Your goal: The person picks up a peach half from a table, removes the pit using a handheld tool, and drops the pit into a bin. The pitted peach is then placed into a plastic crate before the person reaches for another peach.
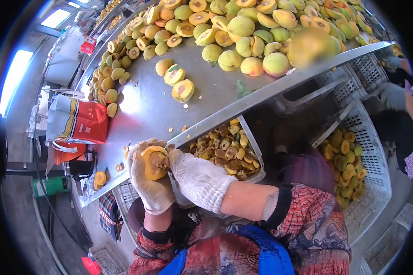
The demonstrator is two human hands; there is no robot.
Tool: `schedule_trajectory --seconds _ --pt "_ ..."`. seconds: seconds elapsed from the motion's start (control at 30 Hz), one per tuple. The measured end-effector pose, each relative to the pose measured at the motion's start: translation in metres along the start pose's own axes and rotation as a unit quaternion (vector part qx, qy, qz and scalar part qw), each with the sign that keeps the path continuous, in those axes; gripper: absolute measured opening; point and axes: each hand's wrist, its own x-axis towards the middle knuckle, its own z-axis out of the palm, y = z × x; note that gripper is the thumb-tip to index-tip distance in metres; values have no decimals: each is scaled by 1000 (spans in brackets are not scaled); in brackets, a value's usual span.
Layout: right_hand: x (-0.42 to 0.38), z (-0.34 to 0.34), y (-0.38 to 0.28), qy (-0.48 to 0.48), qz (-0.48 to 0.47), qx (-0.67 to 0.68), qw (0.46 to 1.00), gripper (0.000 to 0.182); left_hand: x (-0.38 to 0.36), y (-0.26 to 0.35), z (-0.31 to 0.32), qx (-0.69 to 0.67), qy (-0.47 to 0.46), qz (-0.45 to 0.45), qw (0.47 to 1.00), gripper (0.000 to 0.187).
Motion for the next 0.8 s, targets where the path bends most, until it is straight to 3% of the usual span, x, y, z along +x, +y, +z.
schedule_trajectory --seconds 0.13,0.23,0.27,0.37,0.53,0.57,0.8 --pt "-6 -8 -13 -25 39 45 998 28 -2 4 -2 47 3 5 999 27" --pt "-7 -1 -11 -23 3 82 996 28 -3 6 -2 95 -22 38 994 27" --pt "-8 5 -7 -5 -6 150 989 27 -4 6 -1 111 -11 48 993 27" --pt "-10 2 -10 -3 -8 112 994 27 -5 6 -5 189 -36 75 978 33" --pt "-11 -2 -19 -81 40 128 988 34 -5 6 -6 207 -65 109 970 29" --pt "-12 10 -12 -62 16 121 991 35 -4 6 -8 207 -86 117 967 29" --pt "-17 15 -10 -72 13 165 984 37 7 17 -18 190 -148 24 970 35"
